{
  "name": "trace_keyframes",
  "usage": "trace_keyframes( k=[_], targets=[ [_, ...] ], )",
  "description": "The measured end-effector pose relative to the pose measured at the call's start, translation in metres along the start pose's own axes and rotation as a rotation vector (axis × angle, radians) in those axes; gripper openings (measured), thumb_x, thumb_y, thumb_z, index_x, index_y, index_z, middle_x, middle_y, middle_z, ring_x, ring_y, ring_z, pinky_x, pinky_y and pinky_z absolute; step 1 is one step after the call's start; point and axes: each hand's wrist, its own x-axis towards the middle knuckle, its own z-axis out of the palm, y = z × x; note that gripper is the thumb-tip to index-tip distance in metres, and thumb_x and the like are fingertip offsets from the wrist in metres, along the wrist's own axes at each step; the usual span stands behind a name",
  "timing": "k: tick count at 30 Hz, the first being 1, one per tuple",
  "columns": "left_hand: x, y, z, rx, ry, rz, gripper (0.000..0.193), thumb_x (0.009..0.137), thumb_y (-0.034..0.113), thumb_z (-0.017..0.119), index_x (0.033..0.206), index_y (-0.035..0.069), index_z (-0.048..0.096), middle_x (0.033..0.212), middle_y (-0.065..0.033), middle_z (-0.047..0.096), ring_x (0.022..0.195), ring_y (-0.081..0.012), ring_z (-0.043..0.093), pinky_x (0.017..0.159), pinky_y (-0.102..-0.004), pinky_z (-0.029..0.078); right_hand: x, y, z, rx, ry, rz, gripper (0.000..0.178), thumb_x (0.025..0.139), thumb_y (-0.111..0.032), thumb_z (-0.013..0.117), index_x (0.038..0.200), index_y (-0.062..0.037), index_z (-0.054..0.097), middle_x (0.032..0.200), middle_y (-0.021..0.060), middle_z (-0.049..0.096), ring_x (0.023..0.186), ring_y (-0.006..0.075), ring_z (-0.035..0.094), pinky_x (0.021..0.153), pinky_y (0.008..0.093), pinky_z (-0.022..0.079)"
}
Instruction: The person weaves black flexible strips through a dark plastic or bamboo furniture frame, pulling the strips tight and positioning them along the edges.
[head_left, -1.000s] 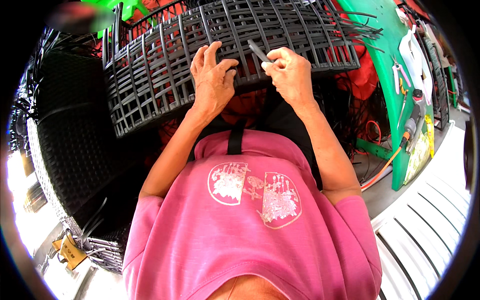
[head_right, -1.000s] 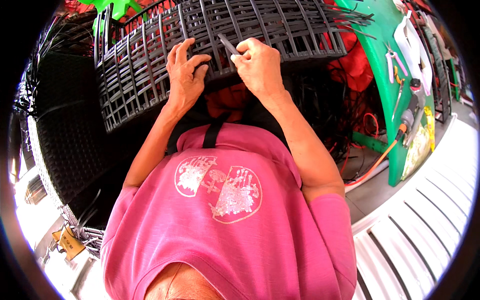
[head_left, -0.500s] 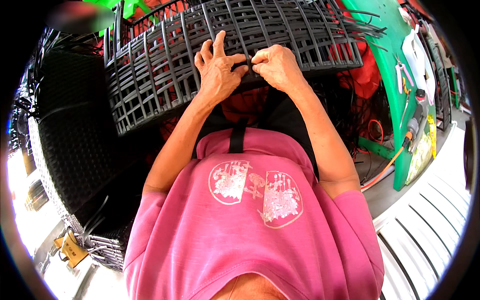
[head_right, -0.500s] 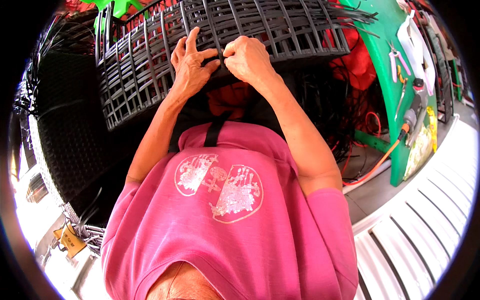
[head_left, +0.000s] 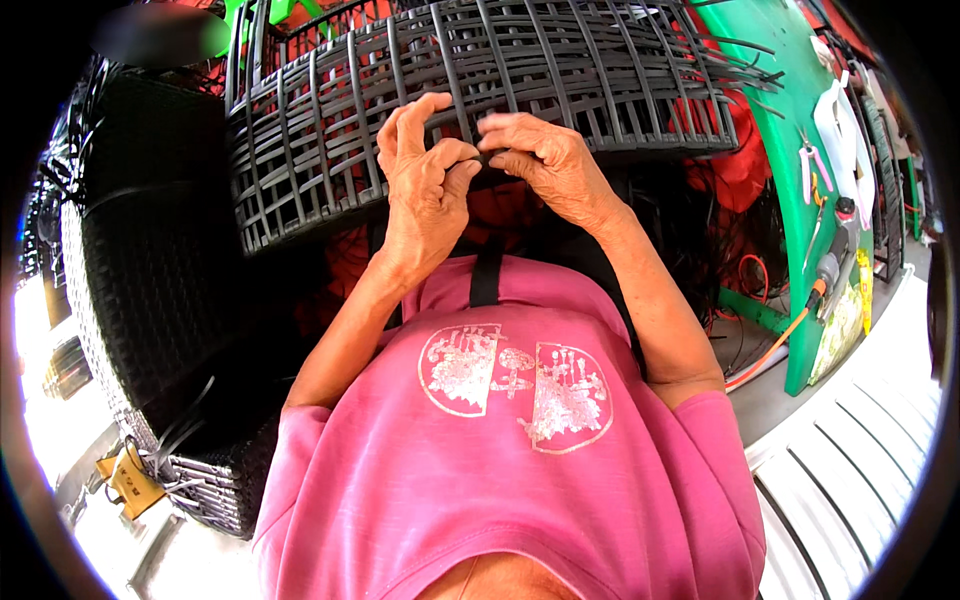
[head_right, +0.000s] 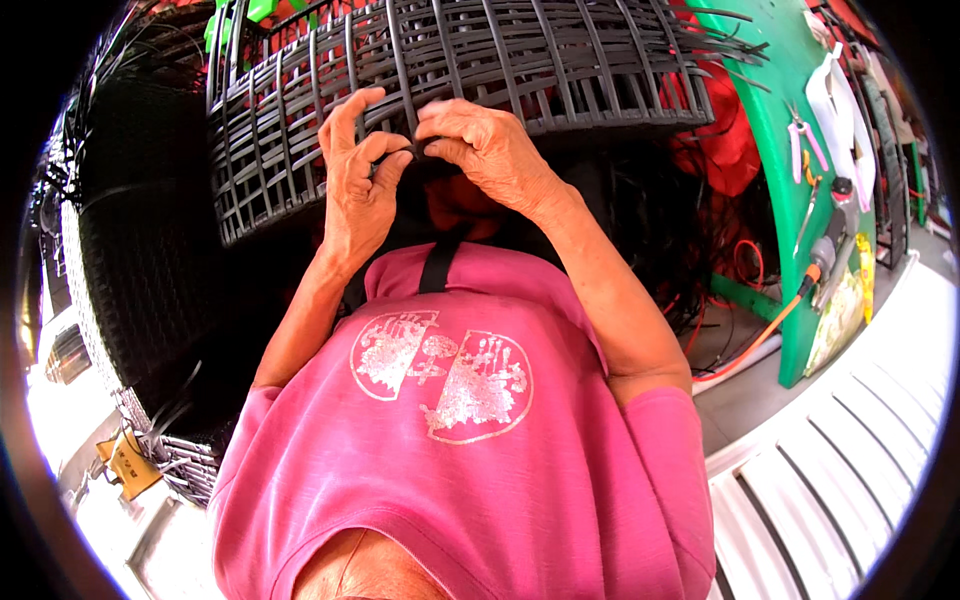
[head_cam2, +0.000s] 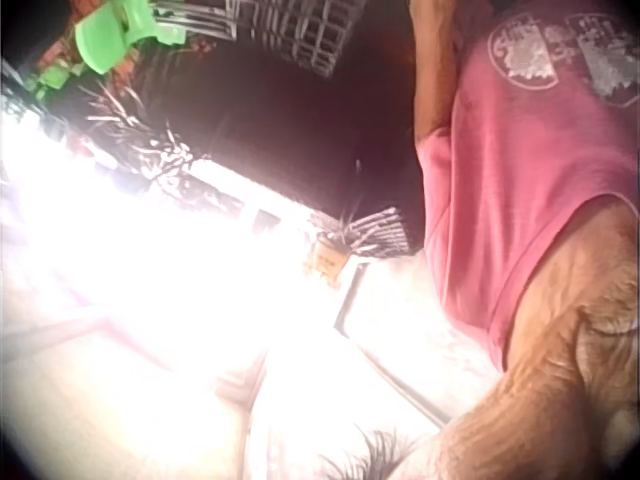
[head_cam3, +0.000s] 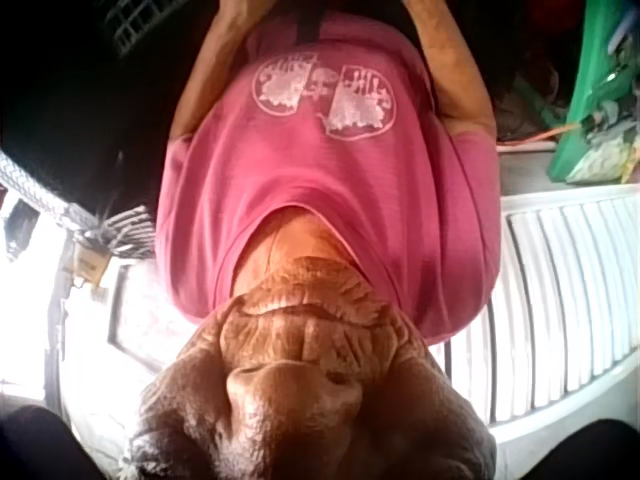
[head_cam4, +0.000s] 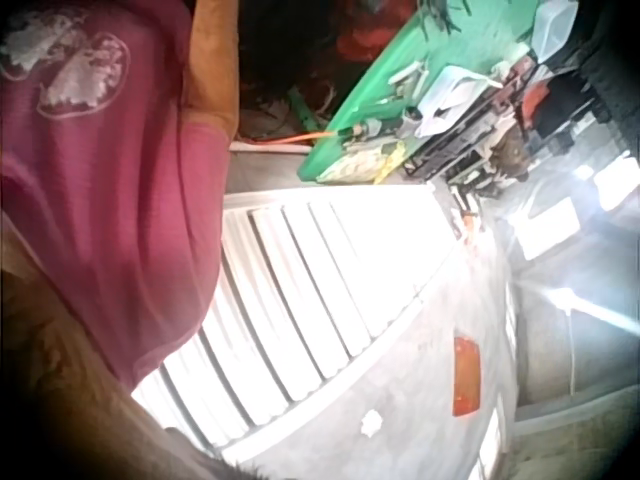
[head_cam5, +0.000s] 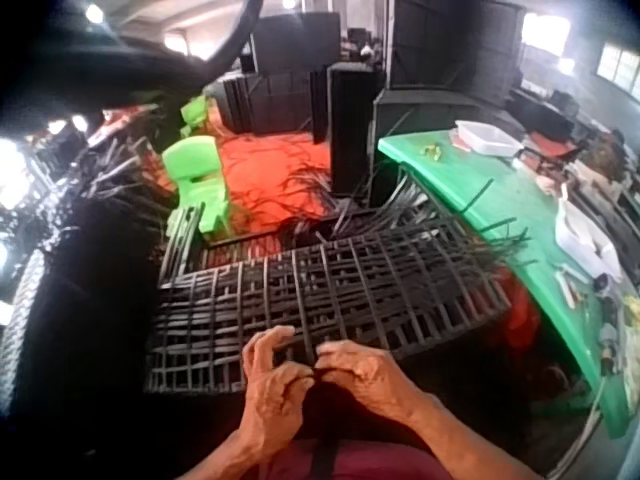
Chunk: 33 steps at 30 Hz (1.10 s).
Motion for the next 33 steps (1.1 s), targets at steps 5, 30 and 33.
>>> trace_keyframes(
  k=[5, 30, 33],
  targets=[
    [-0.01, -0.027, 0.004, 0.091, 0.059, -0.126, 0.019, 0.074, -0.001, 0.063, 0.09, 0.008, 0.059, 0.126, -0.0119, 0.046, 0.12, -0.0349, 0.036, 0.1, -0.0426, 0.028, 0.002, -0.013, 0.009, -0.095, 0.251, 0.175, 0.016, 0.077, -0.008, 0.065, 0.09, 0.0006, 0.065, 0.074, 0.015, 0.065, 0.063, 0.0244, 0.063, 0.058, 0.0305, 0.049],
    [0.001, -0.046, 0.025, 0.252, -0.064, -0.267, 0.026, 0.065, 0.017, 0.074, 0.091, 0.017, 0.07, 0.136, -0.0112, 0.038, 0.126, -0.0363, 0.029, 0.103, -0.0466, 0.02, 0.049, -0.001, 0.01, -0.398, -0.214, 0.4, 0.016, 0.063, -0.007, 0.057, 0.075, -0.0005, 0.066, 0.061, 0.0168, 0.058, 0.059, 0.0274, 0.059, 0.061, 0.0353, 0.047],
    [0.003, -0.046, 0.026, 0.279, -0.081, -0.209, 0.024, 0.066, 0.015, 0.073, 0.09, 0.016, 0.07, 0.135, -0.0114, 0.038, 0.125, -0.0365, 0.029, 0.103, -0.0465, 0.02, 0.046, 0.007, 0.011, -0.25, -0.144, 0.417, 0.015, 0.067, -0.01, 0.062, 0.078, -0.0001, 0.067, 0.062, 0.0113, 0.06, 0.061, 0.0214, 0.058, 0.061, 0.0313, 0.047]
  ],
)
